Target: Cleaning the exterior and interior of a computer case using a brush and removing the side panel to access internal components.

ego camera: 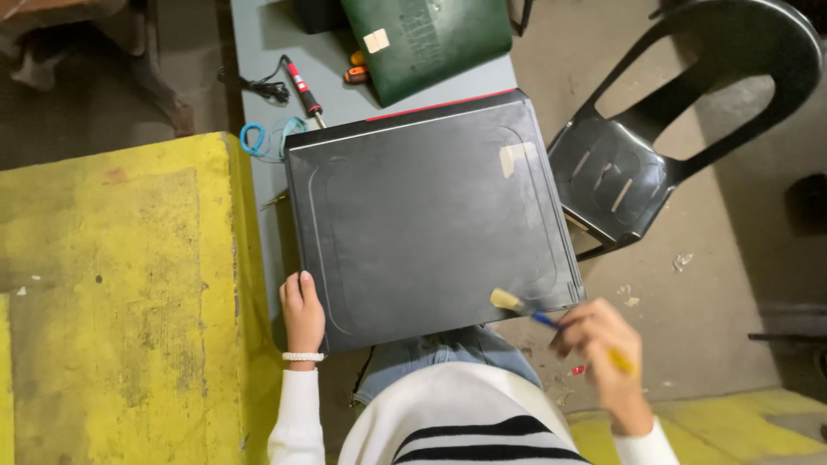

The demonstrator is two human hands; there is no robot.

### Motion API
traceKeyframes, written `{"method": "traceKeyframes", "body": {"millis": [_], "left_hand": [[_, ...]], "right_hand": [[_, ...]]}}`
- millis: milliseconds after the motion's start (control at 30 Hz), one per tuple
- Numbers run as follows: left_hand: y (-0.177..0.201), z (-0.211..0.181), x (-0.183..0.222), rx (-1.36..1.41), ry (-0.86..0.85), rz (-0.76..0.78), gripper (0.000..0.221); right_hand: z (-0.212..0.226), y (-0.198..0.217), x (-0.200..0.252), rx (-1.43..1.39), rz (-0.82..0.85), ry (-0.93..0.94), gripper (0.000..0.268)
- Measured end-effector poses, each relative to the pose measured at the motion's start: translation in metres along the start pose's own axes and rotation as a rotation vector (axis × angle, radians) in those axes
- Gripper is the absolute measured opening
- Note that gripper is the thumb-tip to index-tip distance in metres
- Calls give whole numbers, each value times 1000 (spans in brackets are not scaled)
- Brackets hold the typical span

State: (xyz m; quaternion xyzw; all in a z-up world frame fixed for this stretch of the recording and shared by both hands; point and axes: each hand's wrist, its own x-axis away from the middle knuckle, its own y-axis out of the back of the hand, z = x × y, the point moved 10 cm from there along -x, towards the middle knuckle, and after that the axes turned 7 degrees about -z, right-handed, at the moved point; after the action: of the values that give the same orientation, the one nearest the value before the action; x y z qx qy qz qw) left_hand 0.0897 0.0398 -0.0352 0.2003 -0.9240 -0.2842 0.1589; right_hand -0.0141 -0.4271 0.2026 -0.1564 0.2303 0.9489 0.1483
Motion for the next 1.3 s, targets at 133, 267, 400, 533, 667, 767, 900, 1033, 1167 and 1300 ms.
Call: {"method": "traceKeyframes", "body": {"millis": [133,267,400,533,667,767,900,1033,1167,1300], "left_hand": [[0,1,0,16,0,-10,52],[-3,10,-3,6,-42,-51,50],[-1,9,-5,22,-57,-71,49],[-4,9,-3,42,-31,-47,48],[5,-7,5,37,11,-35,50],[3,-8,5,51,15,-27,50],[-6,7,2,87,64,7,52],[-5,5,1,119,20,-21,49],[-7,16,-1,145,-10,-55,44],[-9,25,1,151,-74,-64,57]], "right_hand": [[-41,53,-14,591,-253,104,24],[-58,19,-4,533,-275,125,24],[-42,-135,24,408,345,105,14],[82,-219,-9,-428,530,42,28],[33,-206,-41,-526,382,-309,23],[-13,-127,-70,-215,161,-217,28],[-59,1,-80,540,-193,10,35],[-102,-32,-57,578,-93,-211,33],[-2,-209,-42,581,206,33,18],[76,-297,-51,-466,369,-155,30]]}}
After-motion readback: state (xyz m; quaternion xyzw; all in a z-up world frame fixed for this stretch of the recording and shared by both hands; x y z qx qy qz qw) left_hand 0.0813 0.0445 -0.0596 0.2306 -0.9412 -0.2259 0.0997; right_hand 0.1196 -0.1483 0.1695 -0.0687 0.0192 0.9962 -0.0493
